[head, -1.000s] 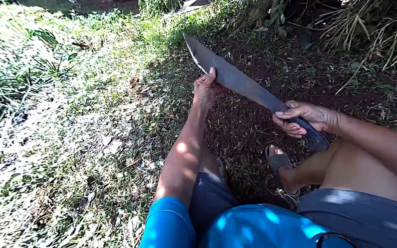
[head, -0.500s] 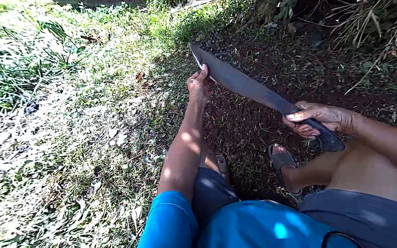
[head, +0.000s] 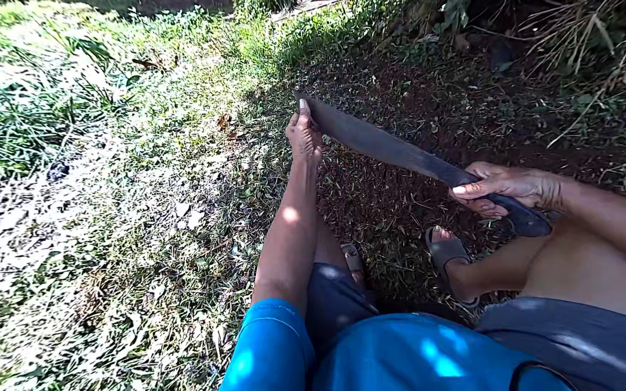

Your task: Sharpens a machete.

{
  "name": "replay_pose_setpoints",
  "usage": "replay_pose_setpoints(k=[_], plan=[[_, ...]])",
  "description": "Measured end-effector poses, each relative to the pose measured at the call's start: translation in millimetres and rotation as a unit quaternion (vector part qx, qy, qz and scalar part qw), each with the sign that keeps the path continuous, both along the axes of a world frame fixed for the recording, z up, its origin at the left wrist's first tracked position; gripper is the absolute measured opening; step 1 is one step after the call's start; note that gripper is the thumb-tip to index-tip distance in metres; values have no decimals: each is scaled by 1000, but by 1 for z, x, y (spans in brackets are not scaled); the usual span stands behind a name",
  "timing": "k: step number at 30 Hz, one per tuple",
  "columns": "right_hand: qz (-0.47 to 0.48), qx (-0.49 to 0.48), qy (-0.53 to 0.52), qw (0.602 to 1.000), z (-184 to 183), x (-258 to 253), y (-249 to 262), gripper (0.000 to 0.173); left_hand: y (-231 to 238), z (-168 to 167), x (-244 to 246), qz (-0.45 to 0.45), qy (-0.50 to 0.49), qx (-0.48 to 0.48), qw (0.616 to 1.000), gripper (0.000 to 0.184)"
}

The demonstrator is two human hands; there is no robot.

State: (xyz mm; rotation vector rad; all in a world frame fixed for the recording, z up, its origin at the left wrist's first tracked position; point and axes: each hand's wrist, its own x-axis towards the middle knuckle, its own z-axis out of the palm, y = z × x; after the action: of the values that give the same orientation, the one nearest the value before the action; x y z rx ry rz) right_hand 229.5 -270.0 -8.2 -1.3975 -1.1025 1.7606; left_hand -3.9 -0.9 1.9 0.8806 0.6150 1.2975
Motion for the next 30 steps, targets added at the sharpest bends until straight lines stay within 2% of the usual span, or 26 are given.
replay_pose_setpoints(k=[2,4,10,13,20,22,23,26,28,30], plan=[[-1,4,5,1000,0,1,0,35,2,0,-3,-7,-3,14,1000,19],[-7,7,10,1000,1,1,-1,35,1,-2,-5,-21,3,47,999,4],[-1,4,18,1000,1,2,-3,34,3,-3,-11,-58,22,49,997,9],[3,14,20,1000,2,3,-4,34,4,0,-13,-89,8,34,995,17],[-8,29,-27,999,14,-4,-3,31,6,-4,-10,11,83,55,995,40],[-16,27,-27,999,13,-3,-4,31,9,-6,-8,54,93,20,994,48],[-20,26,-22,999,11,-2,-5,31,10,-6,-9,65,91,6,994,44],[-23,28,12,999,1,5,-6,32,7,-1,-13,-3,68,-16,998,20],[-29,23,31,999,1,6,-5,33,7,0,-13,-58,60,-2,996,29],[-41,16,35,998,6,2,-4,31,7,-2,-12,-86,81,26,993,27]])
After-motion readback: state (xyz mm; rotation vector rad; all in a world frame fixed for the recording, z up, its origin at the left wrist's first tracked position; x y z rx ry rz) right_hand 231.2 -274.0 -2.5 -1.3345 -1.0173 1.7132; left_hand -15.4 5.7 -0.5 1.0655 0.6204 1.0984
